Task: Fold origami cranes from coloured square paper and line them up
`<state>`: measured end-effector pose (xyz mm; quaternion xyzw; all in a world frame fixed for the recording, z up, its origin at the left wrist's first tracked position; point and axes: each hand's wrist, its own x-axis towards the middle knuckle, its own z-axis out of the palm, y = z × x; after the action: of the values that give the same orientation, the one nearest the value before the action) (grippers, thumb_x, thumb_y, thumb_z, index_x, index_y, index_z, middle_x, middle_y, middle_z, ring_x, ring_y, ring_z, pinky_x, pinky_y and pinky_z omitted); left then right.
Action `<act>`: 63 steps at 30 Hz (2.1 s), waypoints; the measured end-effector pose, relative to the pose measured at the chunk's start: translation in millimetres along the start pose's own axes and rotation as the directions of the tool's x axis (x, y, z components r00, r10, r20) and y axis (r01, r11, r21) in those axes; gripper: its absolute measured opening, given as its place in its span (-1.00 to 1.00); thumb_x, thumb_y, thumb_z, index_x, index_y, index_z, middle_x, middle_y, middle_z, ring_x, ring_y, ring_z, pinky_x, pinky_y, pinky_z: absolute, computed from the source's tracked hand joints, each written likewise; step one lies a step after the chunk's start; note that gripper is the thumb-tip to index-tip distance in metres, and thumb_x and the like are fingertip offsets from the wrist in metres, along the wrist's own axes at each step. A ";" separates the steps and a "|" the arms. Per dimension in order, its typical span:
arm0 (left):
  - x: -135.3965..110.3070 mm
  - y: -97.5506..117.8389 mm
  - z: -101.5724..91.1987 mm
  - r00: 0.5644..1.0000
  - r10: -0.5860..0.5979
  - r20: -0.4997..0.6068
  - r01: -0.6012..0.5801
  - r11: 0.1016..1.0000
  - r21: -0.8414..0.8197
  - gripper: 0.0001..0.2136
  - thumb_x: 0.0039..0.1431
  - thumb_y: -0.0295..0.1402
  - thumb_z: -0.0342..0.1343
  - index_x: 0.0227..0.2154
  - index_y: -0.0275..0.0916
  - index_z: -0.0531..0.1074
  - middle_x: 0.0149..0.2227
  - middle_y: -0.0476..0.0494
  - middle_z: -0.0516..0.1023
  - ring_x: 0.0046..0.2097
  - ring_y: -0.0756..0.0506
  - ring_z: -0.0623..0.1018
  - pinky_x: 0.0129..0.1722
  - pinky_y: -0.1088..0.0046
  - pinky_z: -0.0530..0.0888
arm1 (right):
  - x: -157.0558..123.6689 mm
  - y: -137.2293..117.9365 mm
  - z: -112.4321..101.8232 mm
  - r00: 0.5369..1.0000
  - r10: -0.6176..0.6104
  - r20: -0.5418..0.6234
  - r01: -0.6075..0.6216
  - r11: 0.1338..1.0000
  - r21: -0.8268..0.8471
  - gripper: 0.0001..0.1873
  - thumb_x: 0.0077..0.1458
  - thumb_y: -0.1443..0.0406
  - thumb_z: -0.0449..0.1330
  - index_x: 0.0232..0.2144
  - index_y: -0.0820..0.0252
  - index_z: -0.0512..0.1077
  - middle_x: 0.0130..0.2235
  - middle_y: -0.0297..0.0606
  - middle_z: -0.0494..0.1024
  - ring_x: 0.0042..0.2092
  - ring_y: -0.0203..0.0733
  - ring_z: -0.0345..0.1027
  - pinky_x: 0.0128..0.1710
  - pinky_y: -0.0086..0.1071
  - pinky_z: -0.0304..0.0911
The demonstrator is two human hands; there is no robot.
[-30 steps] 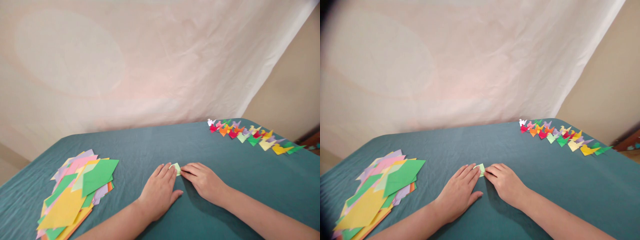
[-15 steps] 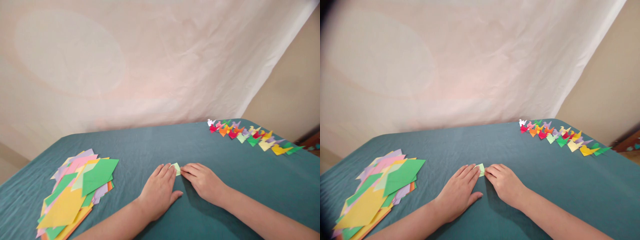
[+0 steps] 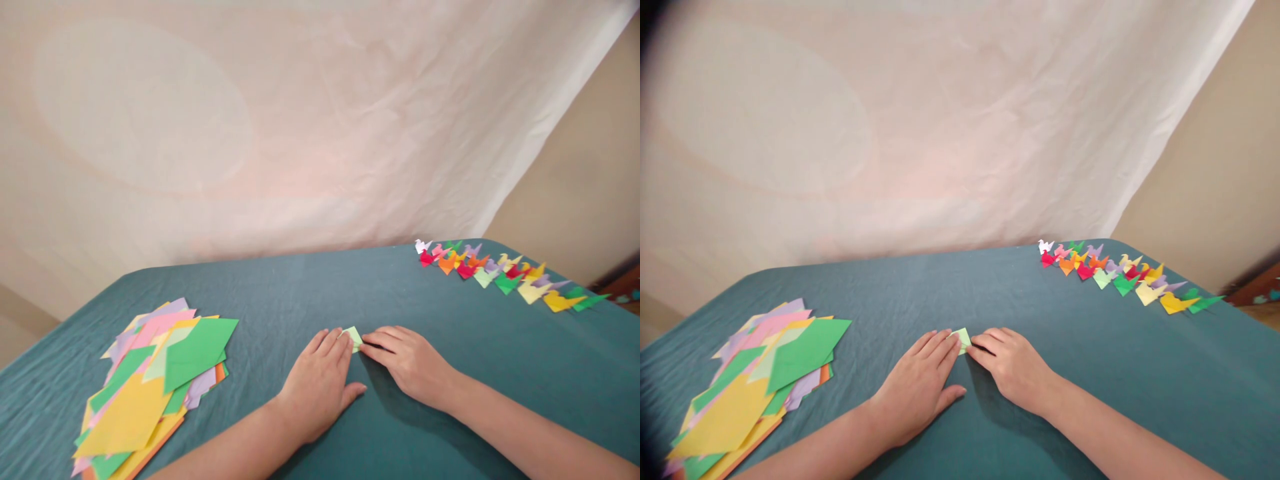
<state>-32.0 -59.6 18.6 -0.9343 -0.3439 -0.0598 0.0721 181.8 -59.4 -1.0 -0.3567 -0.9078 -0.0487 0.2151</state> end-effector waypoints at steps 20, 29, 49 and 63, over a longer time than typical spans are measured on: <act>0.3 2.6 1.5 1.000 -0.009 -0.015 0.010 1.000 0.024 -0.42 0.21 0.01 -0.21 0.09 -0.37 0.21 0.11 -0.25 0.30 0.18 -0.20 0.19 0.16 0.22 0.08 | 4.0 -3.7 -0.8 0.998 0.014 0.062 -0.011 0.999 -0.051 -0.70 0.13 0.40 0.06 -0.08 0.21 0.39 -0.12 -0.15 0.47 -0.12 -0.13 0.28 -0.16 -0.23 0.26; -3.5 -0.3 -4.8 1.000 0.012 0.012 -0.011 0.998 -0.054 -0.46 0.21 -0.01 -0.19 0.14 -0.24 0.11 0.16 -0.24 0.20 0.19 -0.20 0.18 0.15 0.21 0.12 | 4.7 -4.0 -3.2 0.996 0.025 0.082 -0.022 0.999 -0.035 -0.71 0.14 0.40 0.03 -0.09 0.20 0.40 -0.11 -0.15 0.46 -0.12 -0.13 0.27 -0.14 -0.23 0.25; -1.1 -1.4 -8.5 1.000 0.004 0.028 -0.002 0.998 -0.069 -0.49 0.21 -0.03 -0.16 0.09 -0.26 0.16 0.14 -0.24 0.22 0.19 -0.22 0.17 0.17 0.16 0.07 | 3.5 -4.0 -2.5 0.993 0.024 0.117 -0.018 0.999 -0.052 -0.69 0.13 0.41 0.05 -0.05 0.22 0.37 -0.09 -0.15 0.44 -0.10 -0.11 0.26 -0.11 -0.22 0.24; -0.1 -0.3 -8.4 0.999 -0.001 0.032 0.003 0.998 -0.066 -0.50 0.21 -0.03 -0.16 0.08 -0.26 0.18 0.14 -0.24 0.23 0.19 -0.23 0.16 0.16 0.15 0.06 | 6.3 2.3 -3.5 0.993 0.013 0.119 -0.012 1.000 -0.012 -0.74 0.16 0.39 0.03 -0.12 0.20 0.42 -0.12 -0.19 0.47 -0.12 -0.16 0.29 -0.13 -0.26 0.26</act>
<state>-32.8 -60.9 26.9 -0.9367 -0.3437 -0.0561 0.0354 180.5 -54.6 4.7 -0.3659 -0.9165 -0.0312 0.1588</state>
